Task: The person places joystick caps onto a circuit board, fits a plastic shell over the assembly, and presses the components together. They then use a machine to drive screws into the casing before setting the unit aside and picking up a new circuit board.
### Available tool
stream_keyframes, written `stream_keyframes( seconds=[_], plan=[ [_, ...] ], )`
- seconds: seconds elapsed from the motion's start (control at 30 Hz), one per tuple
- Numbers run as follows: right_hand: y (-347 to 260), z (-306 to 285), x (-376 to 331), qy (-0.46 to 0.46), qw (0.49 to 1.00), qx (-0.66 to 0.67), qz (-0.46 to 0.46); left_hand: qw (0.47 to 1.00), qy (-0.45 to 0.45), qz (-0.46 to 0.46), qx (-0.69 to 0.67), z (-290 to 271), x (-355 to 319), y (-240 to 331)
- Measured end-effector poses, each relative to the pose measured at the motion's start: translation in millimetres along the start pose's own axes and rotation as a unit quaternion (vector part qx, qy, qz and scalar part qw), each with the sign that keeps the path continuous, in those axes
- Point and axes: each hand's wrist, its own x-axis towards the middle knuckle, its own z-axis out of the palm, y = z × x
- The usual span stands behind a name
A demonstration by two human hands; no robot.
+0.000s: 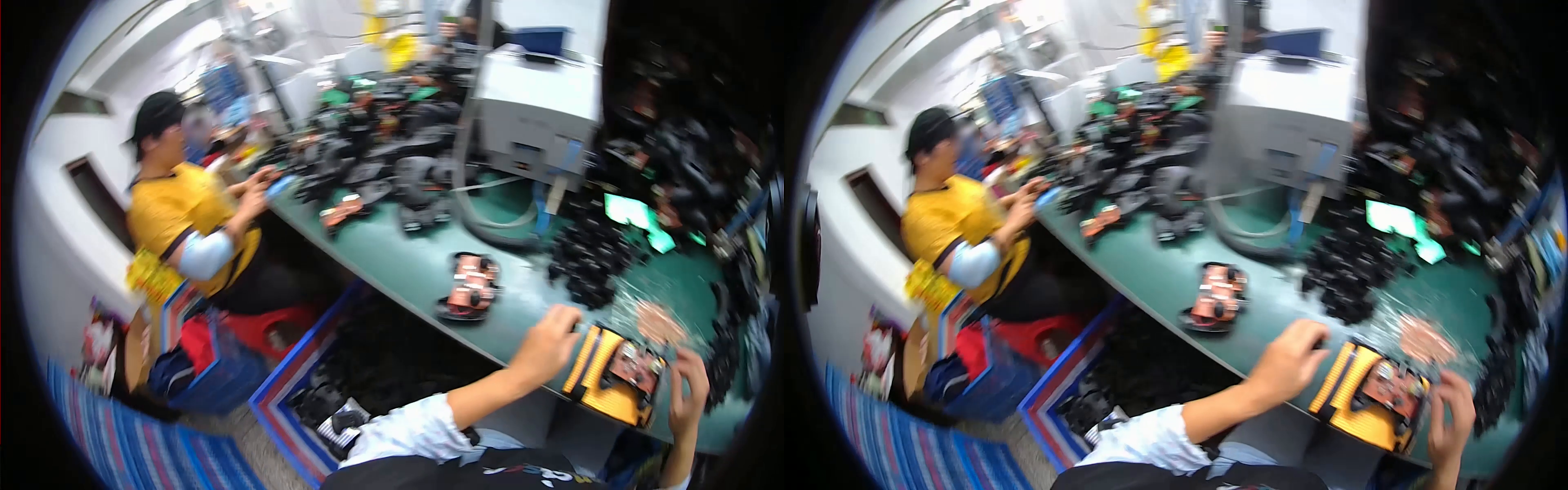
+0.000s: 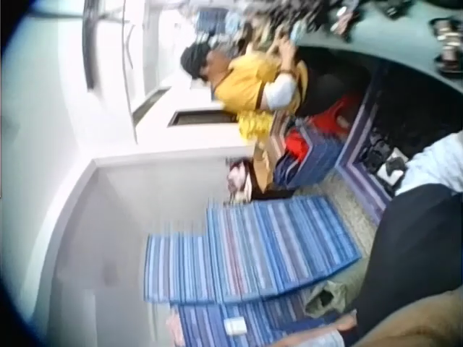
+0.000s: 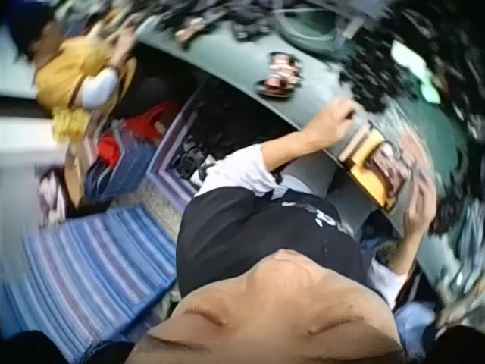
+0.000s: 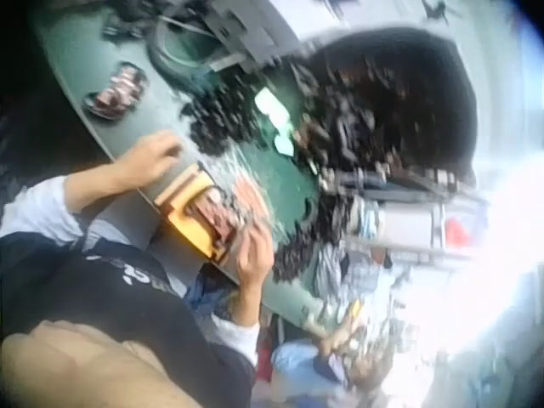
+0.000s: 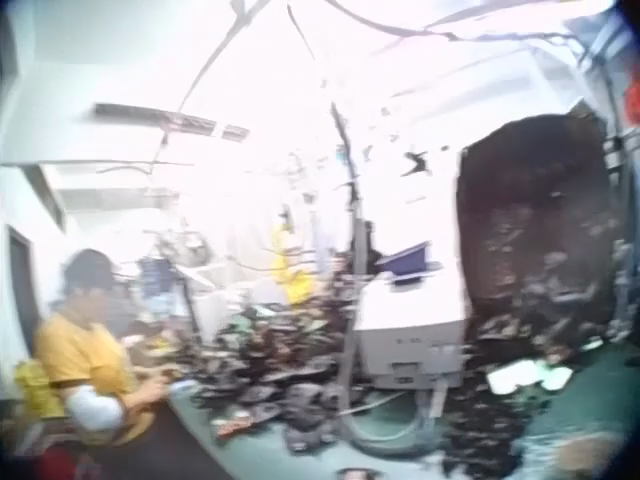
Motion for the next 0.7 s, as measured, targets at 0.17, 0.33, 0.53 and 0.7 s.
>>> stream_keyframes(
  seconds=[0.17, 0.33, 0.53, 0.7],
  plan=[
    [-8, 25, 80, -0.081, 0.994, 0.067, -0.033, 1.000, -0.028, -0.002, 0.013, -7, -15, -20],
    [17, 61, 139, -0.148, 0.986, -0.064, -0.050, 0.997, -0.018, 0.044, 0.056, 0, -19, -19],
    [52, 108, 194, -0.247, 0.936, -0.242, 0.068, 0.999, -0.009, 0.008, 0.041, -1, -26, -12],
    [135, 133, 193, -0.174, 0.947, -0.263, 0.063, 1.000, 0.013, 0.020, 0.008, 10, -30, -17]
  ],
)
